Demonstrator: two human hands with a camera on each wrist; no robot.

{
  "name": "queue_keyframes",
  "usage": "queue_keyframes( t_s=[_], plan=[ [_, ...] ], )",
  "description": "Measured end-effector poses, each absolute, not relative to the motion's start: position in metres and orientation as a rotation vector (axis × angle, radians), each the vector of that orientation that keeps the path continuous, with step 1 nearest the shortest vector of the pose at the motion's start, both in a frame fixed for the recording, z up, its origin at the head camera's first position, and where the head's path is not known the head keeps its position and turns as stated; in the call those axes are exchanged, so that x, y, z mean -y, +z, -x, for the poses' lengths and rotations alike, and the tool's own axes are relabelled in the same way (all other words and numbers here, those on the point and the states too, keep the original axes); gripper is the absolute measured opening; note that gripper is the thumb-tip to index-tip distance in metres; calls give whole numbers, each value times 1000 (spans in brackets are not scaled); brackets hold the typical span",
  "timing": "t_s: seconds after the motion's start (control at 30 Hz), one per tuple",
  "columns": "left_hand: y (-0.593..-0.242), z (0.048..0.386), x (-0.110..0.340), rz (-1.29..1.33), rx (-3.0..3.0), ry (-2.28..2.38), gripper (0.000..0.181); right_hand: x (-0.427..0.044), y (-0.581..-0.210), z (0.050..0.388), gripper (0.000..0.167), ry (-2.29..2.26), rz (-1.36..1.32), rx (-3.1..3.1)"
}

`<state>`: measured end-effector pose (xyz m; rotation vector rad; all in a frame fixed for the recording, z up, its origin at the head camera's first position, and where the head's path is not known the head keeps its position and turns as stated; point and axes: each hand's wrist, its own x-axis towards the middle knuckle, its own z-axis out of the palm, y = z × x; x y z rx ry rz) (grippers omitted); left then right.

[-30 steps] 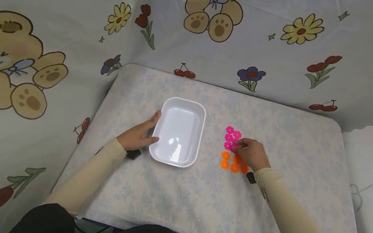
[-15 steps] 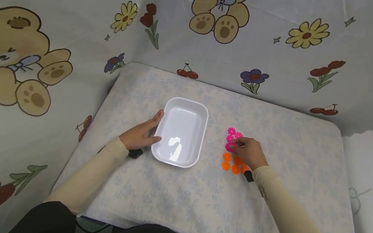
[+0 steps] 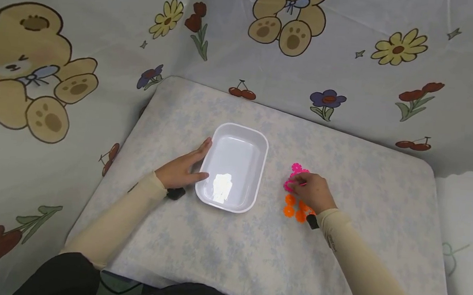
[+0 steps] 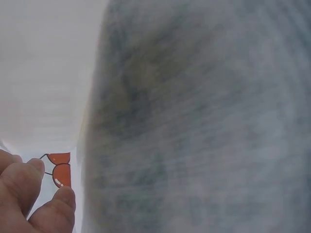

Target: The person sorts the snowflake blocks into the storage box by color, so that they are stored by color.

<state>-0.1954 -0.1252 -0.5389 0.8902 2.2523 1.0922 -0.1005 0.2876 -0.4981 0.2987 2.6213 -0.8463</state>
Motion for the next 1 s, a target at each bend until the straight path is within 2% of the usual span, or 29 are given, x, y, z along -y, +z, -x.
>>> queue_keyframes(
  t_s=[0.3, 0.67, 1.0],
  plan=[
    [-539, 196, 123, -903, -2263, 1089, 93, -280, -498, 105, 26, -889, -322, -2568],
    [-541, 196, 126, -888, -2257, 1108, 94, -269, -501, 114, 38, -837, -297, -2557],
    [-542, 196, 128, -894, -2252, 1115, 95, -262, -501, 120, 39, -877, -314, -2501]
  ],
)
